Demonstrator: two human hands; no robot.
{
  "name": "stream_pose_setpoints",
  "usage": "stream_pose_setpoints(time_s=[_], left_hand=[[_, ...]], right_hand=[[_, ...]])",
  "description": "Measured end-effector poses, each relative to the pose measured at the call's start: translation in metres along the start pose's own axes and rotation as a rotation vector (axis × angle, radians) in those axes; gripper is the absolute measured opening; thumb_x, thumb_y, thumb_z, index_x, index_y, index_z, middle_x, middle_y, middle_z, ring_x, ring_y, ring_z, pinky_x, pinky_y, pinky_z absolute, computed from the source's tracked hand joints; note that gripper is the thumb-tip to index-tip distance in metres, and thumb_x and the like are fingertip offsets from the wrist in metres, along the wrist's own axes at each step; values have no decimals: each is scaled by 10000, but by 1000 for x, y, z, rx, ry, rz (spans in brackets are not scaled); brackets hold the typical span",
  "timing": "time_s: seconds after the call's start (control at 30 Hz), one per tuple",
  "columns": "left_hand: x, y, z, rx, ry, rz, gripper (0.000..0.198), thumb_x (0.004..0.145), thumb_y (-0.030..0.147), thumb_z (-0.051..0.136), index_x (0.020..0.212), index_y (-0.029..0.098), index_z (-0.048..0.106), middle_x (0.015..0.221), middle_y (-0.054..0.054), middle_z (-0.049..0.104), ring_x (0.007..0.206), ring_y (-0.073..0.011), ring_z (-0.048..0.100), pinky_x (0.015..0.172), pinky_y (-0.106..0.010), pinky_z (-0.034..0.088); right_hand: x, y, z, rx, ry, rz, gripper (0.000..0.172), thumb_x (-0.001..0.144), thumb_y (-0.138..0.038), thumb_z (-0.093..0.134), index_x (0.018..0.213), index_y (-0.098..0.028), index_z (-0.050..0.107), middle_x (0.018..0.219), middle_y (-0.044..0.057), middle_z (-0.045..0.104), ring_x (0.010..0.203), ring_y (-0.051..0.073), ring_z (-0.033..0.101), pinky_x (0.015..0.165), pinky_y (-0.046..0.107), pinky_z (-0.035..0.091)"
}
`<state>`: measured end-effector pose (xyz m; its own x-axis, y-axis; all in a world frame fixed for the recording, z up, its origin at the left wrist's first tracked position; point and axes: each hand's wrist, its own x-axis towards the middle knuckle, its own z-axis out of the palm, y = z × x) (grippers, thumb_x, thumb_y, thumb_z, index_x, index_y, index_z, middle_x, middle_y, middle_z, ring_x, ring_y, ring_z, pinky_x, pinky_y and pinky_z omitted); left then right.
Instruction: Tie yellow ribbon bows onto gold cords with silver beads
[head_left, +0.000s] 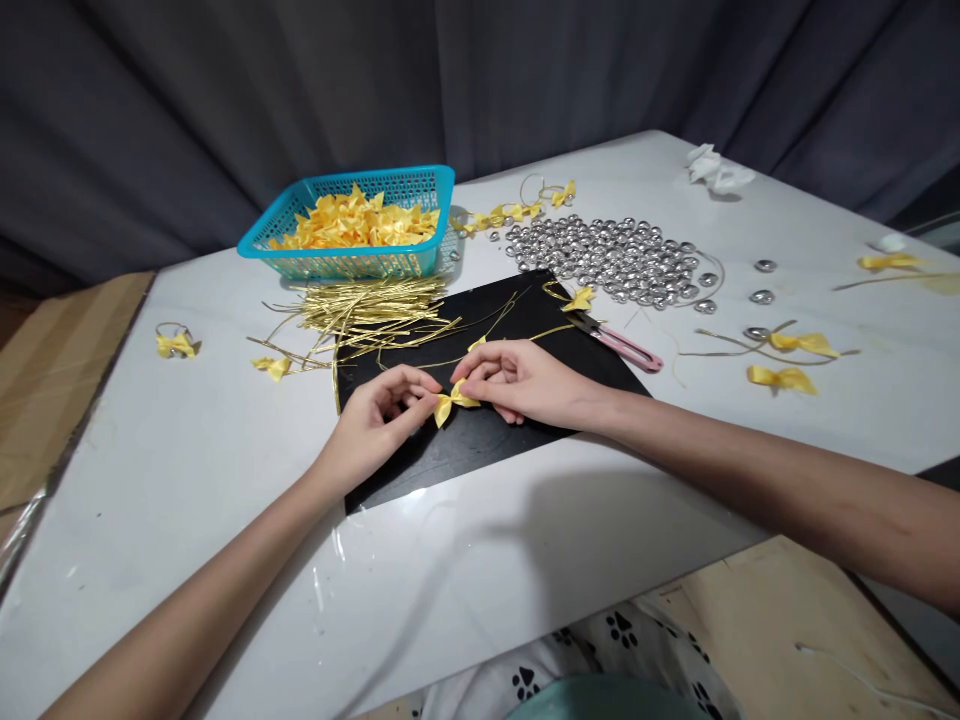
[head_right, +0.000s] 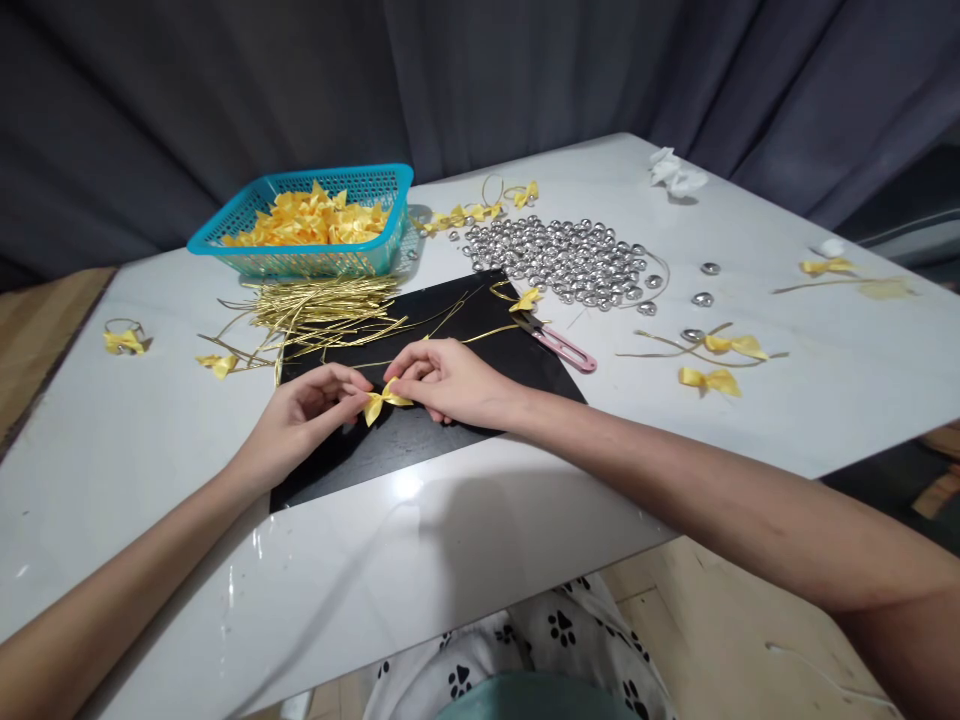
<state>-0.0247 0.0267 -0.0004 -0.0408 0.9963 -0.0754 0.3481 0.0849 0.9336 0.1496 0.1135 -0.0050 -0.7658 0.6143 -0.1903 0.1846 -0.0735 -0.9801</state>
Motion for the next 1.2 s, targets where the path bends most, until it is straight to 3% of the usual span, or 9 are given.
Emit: stream_pose_setpoints(time_s=[0.27, 0.47, 0.7, 0.93, 1.2], left_hand=[[1, -2, 0, -64, 11, -20, 167, 783, 299, 628, 863, 173, 553, 712, 10, 564, 615, -101, 507, 575, -221, 397], [0, -3, 1, -14, 17, 12, 178, 785, 291, 618, 887, 187, 516, 716, 10, 590, 640, -113, 535, 574, -225, 378], [-2, -2, 0, 154, 3, 39, 158, 823, 334, 571, 886, 189, 568, 725, 1, 590, 644, -125, 528, 560, -236, 374], [-3, -2, 0, 326, -12, 95, 210, 837, 381, 551, 821, 177, 600, 682, 2, 579, 579, -118, 495, 509, -225, 354], [-7, -1, 0, 607, -83, 208, 193, 917, 327, 398, 891, 195, 536, 752, 4, 577, 651, -140, 511, 621, -258, 358]], right_hand=[[-1, 0, 0, 39, -29, -12, 212, 767, -150, 639, 948, -127, 531, 674, -59, 550, 382, -2, 423, 342, 124, 377], [0, -3, -5, -60, -90, -47, 217, 762, -90, 629, 959, -97, 537, 666, -61, 529, 426, -17, 375, 390, 111, 307], [-2, -5, -9, -168, -150, -99, 122, 799, -110, 601, 916, -84, 580, 668, -57, 520, 414, -20, 306, 371, 128, 252], [-3, -4, -10, -107, -142, -76, 80, 813, -162, 597, 832, -130, 526, 620, -65, 531, 352, -6, 392, 326, 122, 319], [-4, -11, -9, -192, -135, -9, 88, 872, -150, 517, 791, -138, 485, 540, -93, 452, 339, -1, 383, 335, 113, 312]])
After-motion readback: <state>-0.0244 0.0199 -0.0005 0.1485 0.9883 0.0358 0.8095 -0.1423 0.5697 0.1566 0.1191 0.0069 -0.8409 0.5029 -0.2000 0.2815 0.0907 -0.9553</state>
